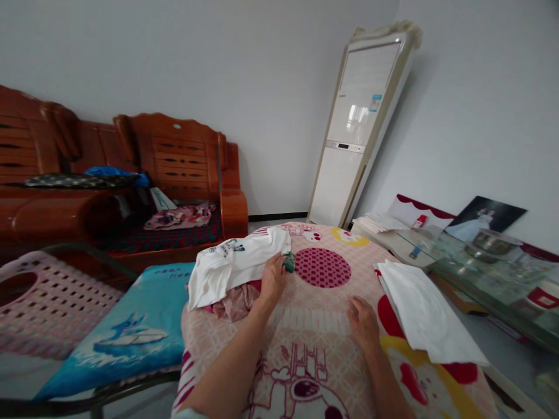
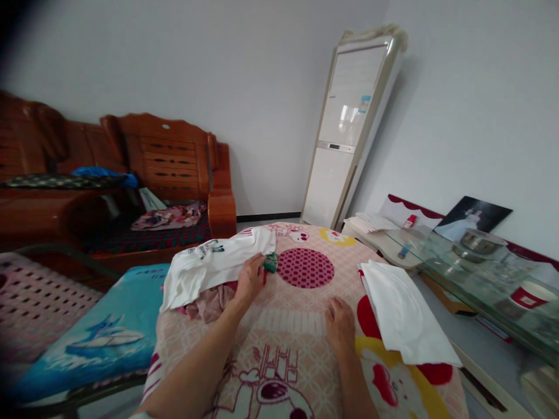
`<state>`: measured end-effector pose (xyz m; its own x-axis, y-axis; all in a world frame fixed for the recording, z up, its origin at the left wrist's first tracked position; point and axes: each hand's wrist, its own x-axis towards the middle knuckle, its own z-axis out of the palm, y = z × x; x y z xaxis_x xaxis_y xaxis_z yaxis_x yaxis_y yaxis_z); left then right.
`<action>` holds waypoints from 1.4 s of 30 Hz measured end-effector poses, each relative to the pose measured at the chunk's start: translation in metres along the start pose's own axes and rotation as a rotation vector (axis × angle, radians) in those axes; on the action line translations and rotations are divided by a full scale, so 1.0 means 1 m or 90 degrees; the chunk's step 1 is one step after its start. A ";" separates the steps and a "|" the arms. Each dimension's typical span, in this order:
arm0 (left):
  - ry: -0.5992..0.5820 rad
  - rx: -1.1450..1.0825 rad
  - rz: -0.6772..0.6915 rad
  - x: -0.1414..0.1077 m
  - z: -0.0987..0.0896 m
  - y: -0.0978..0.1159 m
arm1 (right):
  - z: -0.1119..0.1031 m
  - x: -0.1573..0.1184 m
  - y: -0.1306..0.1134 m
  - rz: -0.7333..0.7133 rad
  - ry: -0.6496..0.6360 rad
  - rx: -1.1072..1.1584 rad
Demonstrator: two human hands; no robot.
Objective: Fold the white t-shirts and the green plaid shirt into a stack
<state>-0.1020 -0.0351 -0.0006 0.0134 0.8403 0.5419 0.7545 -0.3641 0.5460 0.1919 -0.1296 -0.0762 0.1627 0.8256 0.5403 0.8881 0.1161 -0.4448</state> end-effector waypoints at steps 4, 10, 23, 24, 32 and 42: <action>0.052 0.088 -0.028 0.009 -0.022 -0.016 | -0.003 -0.003 0.005 0.006 -0.001 0.042; 0.064 0.173 -0.083 0.014 -0.031 -0.032 | -0.009 -0.003 -0.001 0.018 0.003 0.056; 0.090 0.107 0.009 0.000 -0.031 0.034 | -0.014 -0.005 -0.023 -0.069 0.124 0.060; 0.065 0.086 0.041 -0.006 -0.027 0.047 | -0.016 -0.004 -0.029 -0.086 0.138 0.059; -0.137 -0.133 0.221 -0.066 0.015 0.126 | -0.019 -0.005 -0.054 -0.156 0.115 0.084; -0.173 -0.280 0.288 -0.084 0.016 0.136 | -0.021 -0.008 -0.042 -0.128 0.121 0.160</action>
<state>0.0097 -0.1488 0.0181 0.4715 0.6172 0.6299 0.3009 -0.7840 0.5430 0.1620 -0.1528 -0.0473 0.0936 0.6574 0.7478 0.7814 0.4169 -0.4643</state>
